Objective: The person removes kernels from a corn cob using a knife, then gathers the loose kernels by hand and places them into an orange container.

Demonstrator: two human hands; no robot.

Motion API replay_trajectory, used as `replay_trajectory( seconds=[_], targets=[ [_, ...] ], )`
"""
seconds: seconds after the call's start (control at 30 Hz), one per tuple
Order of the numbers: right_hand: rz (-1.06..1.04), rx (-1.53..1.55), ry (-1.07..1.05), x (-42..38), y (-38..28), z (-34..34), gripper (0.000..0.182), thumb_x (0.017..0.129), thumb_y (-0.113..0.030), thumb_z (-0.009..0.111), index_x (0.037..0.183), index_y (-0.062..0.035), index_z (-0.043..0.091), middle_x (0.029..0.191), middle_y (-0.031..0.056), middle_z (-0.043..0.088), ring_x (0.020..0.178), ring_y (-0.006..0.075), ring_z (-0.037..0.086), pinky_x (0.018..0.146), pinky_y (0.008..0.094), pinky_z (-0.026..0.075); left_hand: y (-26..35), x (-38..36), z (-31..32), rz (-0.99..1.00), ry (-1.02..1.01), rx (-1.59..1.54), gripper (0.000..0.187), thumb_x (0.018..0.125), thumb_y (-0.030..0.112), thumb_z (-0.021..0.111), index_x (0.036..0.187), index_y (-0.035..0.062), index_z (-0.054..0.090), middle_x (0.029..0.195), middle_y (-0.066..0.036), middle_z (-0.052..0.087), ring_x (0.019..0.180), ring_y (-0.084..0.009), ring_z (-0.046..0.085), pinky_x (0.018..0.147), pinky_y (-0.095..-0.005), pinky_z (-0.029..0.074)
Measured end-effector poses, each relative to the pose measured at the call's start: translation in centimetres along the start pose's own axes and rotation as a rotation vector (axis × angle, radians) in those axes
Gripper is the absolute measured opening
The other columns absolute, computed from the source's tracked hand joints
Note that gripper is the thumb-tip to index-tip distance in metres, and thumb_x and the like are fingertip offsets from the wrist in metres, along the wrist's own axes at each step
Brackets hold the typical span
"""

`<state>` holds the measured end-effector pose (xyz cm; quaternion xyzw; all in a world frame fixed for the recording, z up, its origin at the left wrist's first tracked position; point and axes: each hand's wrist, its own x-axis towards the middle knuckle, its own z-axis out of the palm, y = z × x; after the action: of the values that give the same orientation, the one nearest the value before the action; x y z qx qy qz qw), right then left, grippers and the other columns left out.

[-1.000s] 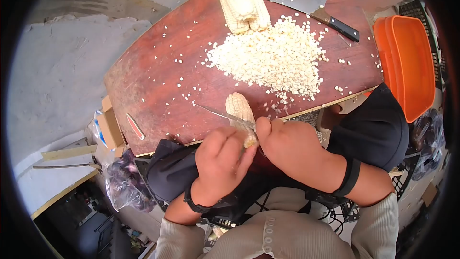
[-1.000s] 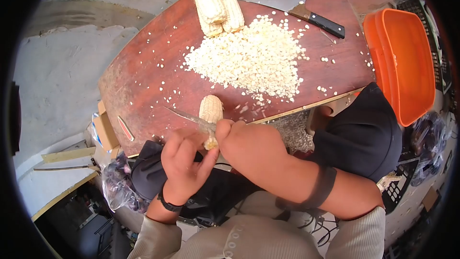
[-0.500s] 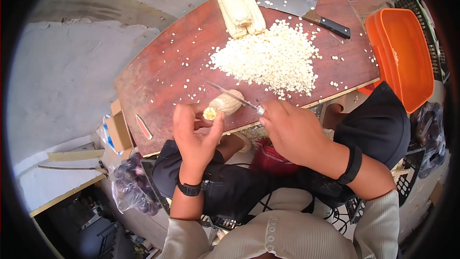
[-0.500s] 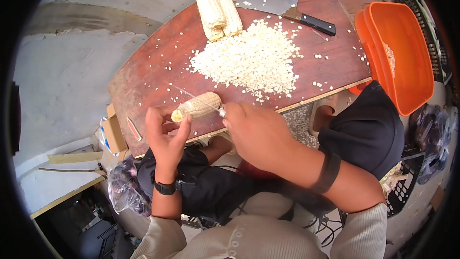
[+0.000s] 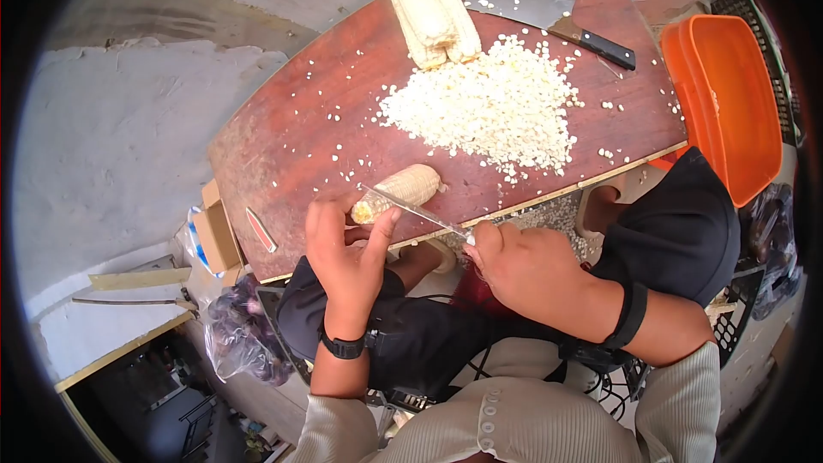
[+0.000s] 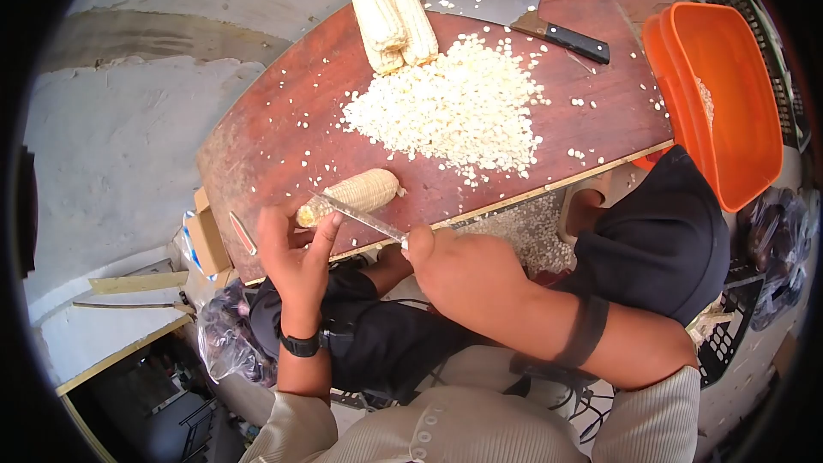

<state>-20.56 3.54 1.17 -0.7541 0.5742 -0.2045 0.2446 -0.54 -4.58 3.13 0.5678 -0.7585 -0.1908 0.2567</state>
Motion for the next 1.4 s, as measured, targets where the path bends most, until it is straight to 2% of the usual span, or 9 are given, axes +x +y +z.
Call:
replay_trajectory(
  seconds=[0.17, 0.37, 0.57, 0.77, 0.83, 1.07, 1.17, 1.27, 1.4],
  targets=[
    [-0.021, 0.004, 0.061, 0.4, 0.4, 0.4, 0.021, 0.085, -0.02, 0.065, 0.082, -0.0052, 0.05, 0.061, 0.006, 0.05, 0.048, 0.0205, 0.056, 0.043, 0.0316, 0.045, -0.1, -0.3, 0.1, 0.012, 0.034, -0.019, 0.033, 0.074, 0.013, 0.081, 0.094, -0.0019, 0.059, 0.088, -0.009, 0.056, 0.072, -0.0173, 0.057, 0.055, -0.0255, 0.052],
    [-0.019, -0.058, 0.023, 0.6, 0.1, 1.1, 0.02, 0.083, -0.016, 0.064, 0.081, -0.0053, 0.047, 0.06, 0.0063, 0.049, 0.047, 0.0201, 0.056, 0.042, 0.0319, 0.044, 0.2, -0.3, -0.2, 0.156, -0.013, 0.053, 0.034, 0.072, 0.014, 0.083, 0.093, 0.0, 0.061, 0.084, -0.01, 0.061, 0.072, -0.0196, 0.058, 0.056, -0.0275, 0.048],
    [-0.013, -0.133, -0.01, 1.8, -0.2, 1.2, 0.017, 0.074, -0.008, 0.06, 0.078, -0.0054, 0.045, 0.059, 0.0061, 0.049, 0.047, 0.0193, 0.056, 0.04, 0.0321, 0.044, 0.9, 0.0, -0.2, 0.103, -0.052, -0.002, 0.033, 0.07, 0.011, 0.083, 0.094, -0.0001, 0.062, 0.089, -0.012, 0.062, 0.073, -0.0201, 0.059, 0.056, -0.0268, 0.049],
    [-0.005, -0.134, -0.021, 2.9, -0.1, 1.4, 0.012, 0.076, -0.011, 0.058, 0.077, -0.0062, 0.047, 0.058, 0.0039, 0.053, 0.045, 0.0172, 0.059, 0.037, 0.0306, 0.045, 1.3, 0.0, -0.1, 0.17, -0.112, -0.028, 0.033, 0.069, 0.008, 0.082, 0.095, -0.0008, 0.063, 0.09, -0.014, 0.062, 0.071, -0.0231, 0.061, 0.055, -0.0285, 0.049],
    [0.004, -0.154, -0.013, 3.5, -0.1, 1.9, 0.013, 0.076, -0.012, 0.059, 0.078, -0.0058, 0.047, 0.058, 0.0043, 0.054, 0.045, 0.0182, 0.059, 0.038, 0.0309, 0.045, 1.0, -0.1, -0.1, 0.282, -0.154, 0.046, 0.033, 0.07, 0.007, 0.082, 0.095, -0.001, 0.063, 0.089, -0.014, 0.061, 0.069, -0.0245, 0.061, 0.054, -0.0292, 0.049],
    [-0.018, -0.153, 0.096, 4.6, 0.4, 2.9, 0.015, 0.077, -0.01, 0.06, 0.081, -0.0048, 0.046, 0.062, 0.01, 0.056, 0.048, 0.0231, 0.059, 0.041, 0.0334, 0.047, 1.6, 0.0, -0.1, 0.199, -0.12, 0.066, 0.03, 0.073, 0.01, 0.08, 0.094, -0.0004, 0.063, 0.088, -0.014, 0.06, 0.062, -0.0227, 0.059, 0.053, -0.0301, 0.048],
    [0.115, 0.06, -0.053, 4.9, 0.9, 2.9, 0.015, 0.084, -0.013, 0.057, 0.084, -0.0022, 0.047, 0.068, 0.0174, 0.06, 0.056, 0.0335, 0.061, 0.049, 0.0419, 0.049, 1.3, 0.3, 0.1, 0.215, -0.094, 0.002, 0.028, 0.073, 0.009, 0.079, 0.093, -0.0001, 0.062, 0.085, -0.012, 0.059, 0.061, -0.0198, 0.058, 0.053, -0.0289, 0.048],
    [0.143, 0.449, 0.017, 5.0, 1.7, 2.9, 0.019, 0.09, -0.017, 0.054, 0.088, 0.0, 0.047, 0.074, 0.0226, 0.061, 0.069, 0.0422, 0.06, 0.061, 0.0489, 0.047, 0.7, 0.1, 0.2, 0.18, -0.062, -0.064, 0.028, 0.073, 0.009, 0.079, 0.093, 0.0002, 0.061, 0.084, -0.009, 0.057, 0.061, -0.0173, 0.057, 0.053, -0.0272, 0.049],
    [0.22, 0.444, 0.119, 4.4, 1.6, 1.5, 0.019, 0.091, -0.019, 0.051, 0.092, 0.0002, 0.051, 0.074, 0.0197, 0.061, 0.071, 0.0425, 0.061, 0.063, 0.0496, 0.049, 0.2, -0.6, 0.0, 0.128, -0.054, -0.103, 0.031, 0.073, 0.009, 0.08, 0.095, -0.0002, 0.06, 0.088, -0.009, 0.056, 0.065, -0.0153, 0.057, 0.055, -0.025, 0.051]
  ],
)
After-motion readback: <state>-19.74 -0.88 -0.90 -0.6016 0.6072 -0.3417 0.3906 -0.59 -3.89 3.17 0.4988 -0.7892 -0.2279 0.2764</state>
